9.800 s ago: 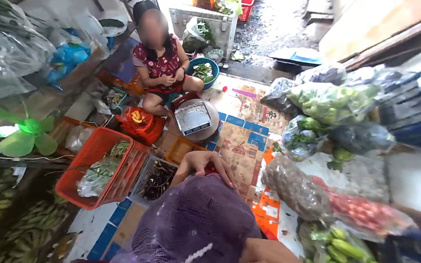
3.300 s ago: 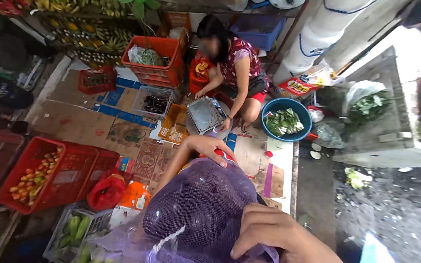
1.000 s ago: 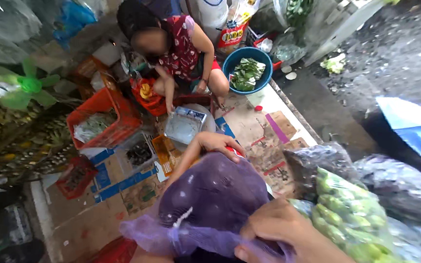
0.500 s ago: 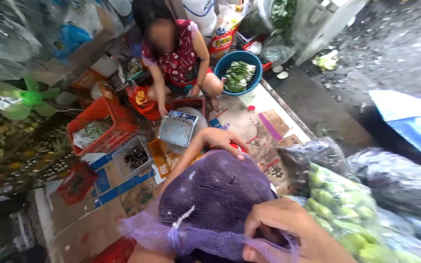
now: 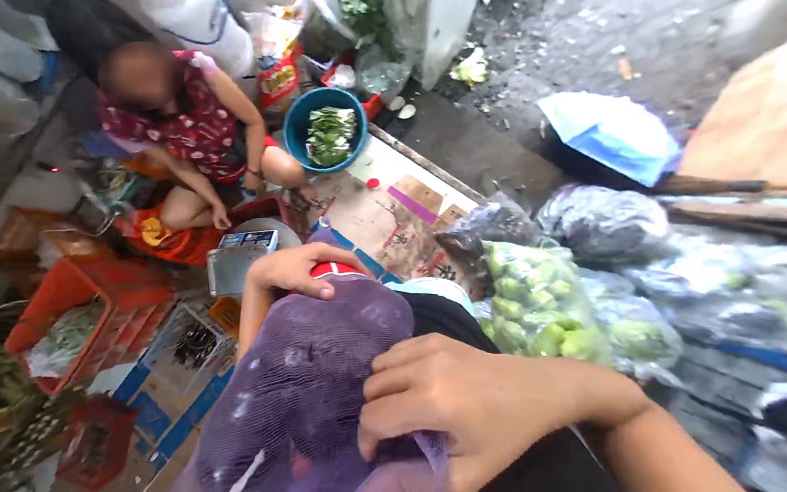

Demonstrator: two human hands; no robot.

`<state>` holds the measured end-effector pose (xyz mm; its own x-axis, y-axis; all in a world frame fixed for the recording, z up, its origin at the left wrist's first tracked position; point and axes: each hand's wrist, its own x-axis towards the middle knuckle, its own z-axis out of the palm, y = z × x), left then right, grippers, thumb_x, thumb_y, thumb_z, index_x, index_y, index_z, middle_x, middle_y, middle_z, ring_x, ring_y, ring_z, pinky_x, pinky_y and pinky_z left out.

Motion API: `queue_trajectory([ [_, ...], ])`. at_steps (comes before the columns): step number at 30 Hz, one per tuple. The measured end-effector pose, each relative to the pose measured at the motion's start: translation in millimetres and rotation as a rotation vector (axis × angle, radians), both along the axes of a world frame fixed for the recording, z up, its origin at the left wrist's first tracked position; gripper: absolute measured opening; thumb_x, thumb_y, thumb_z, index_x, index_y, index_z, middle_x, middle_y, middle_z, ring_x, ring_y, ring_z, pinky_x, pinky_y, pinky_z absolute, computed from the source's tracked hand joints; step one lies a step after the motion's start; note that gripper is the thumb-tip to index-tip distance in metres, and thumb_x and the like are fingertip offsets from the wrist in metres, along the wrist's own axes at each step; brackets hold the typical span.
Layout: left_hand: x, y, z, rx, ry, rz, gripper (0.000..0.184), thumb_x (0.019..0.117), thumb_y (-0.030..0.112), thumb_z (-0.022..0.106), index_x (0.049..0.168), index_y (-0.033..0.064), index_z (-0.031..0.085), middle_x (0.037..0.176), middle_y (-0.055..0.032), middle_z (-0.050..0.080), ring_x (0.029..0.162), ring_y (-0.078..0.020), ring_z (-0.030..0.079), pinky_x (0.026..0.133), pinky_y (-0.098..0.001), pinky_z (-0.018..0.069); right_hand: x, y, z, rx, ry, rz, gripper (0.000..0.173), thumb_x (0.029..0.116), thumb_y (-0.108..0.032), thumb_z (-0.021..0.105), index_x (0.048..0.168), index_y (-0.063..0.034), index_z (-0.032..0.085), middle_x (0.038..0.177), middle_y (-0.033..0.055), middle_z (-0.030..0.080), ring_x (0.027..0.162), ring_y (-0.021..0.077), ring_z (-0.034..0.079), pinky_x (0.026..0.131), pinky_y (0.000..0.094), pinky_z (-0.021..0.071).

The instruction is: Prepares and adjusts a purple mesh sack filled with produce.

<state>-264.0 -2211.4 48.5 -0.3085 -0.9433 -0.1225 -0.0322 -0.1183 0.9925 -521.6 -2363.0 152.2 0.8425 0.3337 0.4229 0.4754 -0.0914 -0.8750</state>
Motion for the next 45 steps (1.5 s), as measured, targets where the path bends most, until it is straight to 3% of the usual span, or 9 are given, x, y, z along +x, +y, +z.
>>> queue_trajectory([
  [12, 20, -108, -20, 0.058, 0.013, -0.164, 0.087, 0.0823, 0.079, 0.061, 0.128, 0.0045, 0.068, 0.121, -0.0044, 0.073, 0.111, -0.0103, 0.067, 0.095, -0.0296, 0.0572, -1, -73, -6, -0.028, -0.074, -0.122, 0.024, 0.1031, -0.025, 0.059, 0.101, -0.0058, 0.074, 0.078, 0.0072, 0.064, 0.074, 0.0212, 0.060, 0.065, 0.0337, 0.0469],
  [22, 100, -234, -53, -0.008, 0.125, -0.223, 0.073, 0.0859, 0.067, 0.067, 0.124, 0.0049, 0.070, 0.112, -0.0007, 0.073, 0.102, -0.0039, 0.068, 0.087, -0.0242, 0.0576, 92, -167, -3, -0.189, 0.040, -0.183, 0.023, 0.1073, -0.023, 0.051, 0.106, -0.0107, 0.070, 0.088, 0.0090, 0.065, 0.083, 0.0238, 0.063, 0.069, 0.0342, 0.0499],
  [25, 134, -264, -61, -0.013, 0.148, -0.176, 0.067, 0.0877, 0.064, 0.067, 0.124, 0.0066, 0.071, 0.110, 0.0012, 0.074, 0.099, -0.0020, 0.067, 0.086, -0.0244, 0.0563, 128, -191, 3, -0.324, 0.062, -0.303, 0.018, 0.1073, -0.013, 0.047, 0.104, -0.0088, 0.064, 0.080, 0.0069, 0.061, 0.074, 0.0217, 0.062, 0.062, 0.0308, 0.0504],
  [30, 163, -307, -58, 0.062, 0.163, -0.166, 0.069, 0.0856, 0.060, 0.068, 0.120, 0.0005, 0.070, 0.108, -0.0013, 0.075, 0.096, -0.0009, 0.068, 0.082, -0.0215, 0.0567, 169, -225, -9, -0.257, 0.124, -0.345, 0.029, 0.1099, -0.024, 0.038, 0.097, -0.0091, 0.059, 0.073, 0.0026, 0.057, 0.061, 0.0140, 0.057, 0.051, 0.0262, 0.0440],
  [32, 164, -319, -54, 0.049, 0.142, -0.086, 0.054, 0.0882, 0.045, 0.069, 0.112, -0.0036, 0.072, 0.099, -0.0026, 0.075, 0.087, 0.0008, 0.066, 0.077, -0.0207, 0.0554, 180, -246, -5, -0.210, 0.193, -0.312, 0.036, 0.1090, -0.036, 0.046, 0.088, -0.0091, 0.059, 0.063, 0.0023, 0.053, 0.054, 0.0133, 0.052, 0.048, 0.0268, 0.0398],
  [35, 174, -336, -51, 0.055, 0.098, -0.002, 0.037, 0.0909, 0.027, 0.066, 0.110, -0.0033, 0.073, 0.100, -0.0048, 0.074, 0.089, -0.0019, 0.066, 0.081, -0.0249, 0.0547, 198, -286, 7, -0.215, 0.356, -0.254, 0.049, 0.0936, -0.051, 0.071, 0.082, -0.0053, 0.059, 0.060, 0.0078, 0.055, 0.054, 0.0162, 0.052, 0.050, 0.0304, 0.0407],
  [37, 179, -344, -48, 0.094, 0.079, 0.052, 0.034, 0.0908, 0.021, 0.064, 0.111, -0.0045, 0.073, 0.101, -0.0078, 0.074, 0.089, -0.0048, 0.066, 0.082, -0.0278, 0.0538, 210, -316, 16, -0.313, 0.395, -0.156, 0.046, 0.0932, -0.046, 0.074, 0.084, -0.0028, 0.059, 0.063, 0.0118, 0.057, 0.057, 0.0222, 0.054, 0.053, 0.0354, 0.0429],
  [41, 187, -370, -39, 0.127, 0.081, 0.130, 0.037, 0.0882, 0.024, 0.064, 0.111, -0.0047, 0.072, 0.097, -0.0052, 0.073, 0.084, -0.0005, 0.062, 0.077, -0.0241, 0.0517, 237, -377, 48, -0.775, 0.124, 0.016, 0.015, 0.1010, -0.013, 0.053, 0.094, -0.0031, 0.061, 0.079, 0.0160, 0.061, 0.073, 0.0350, 0.062, 0.065, 0.0455, 0.0474],
  [45, 180, -392, -60, 0.007, 0.074, 0.239, 0.045, 0.0898, 0.035, 0.063, 0.114, -0.0031, 0.071, 0.101, -0.0030, 0.072, 0.088, 0.0010, 0.062, 0.080, -0.0220, 0.0514, 252, -403, 104, -0.983, -0.088, 0.164, 0.020, 0.1024, 0.000, 0.046, 0.098, 0.0038, 0.064, 0.079, 0.0182, 0.064, 0.072, 0.0351, 0.064, 0.067, 0.0459, 0.0487],
])
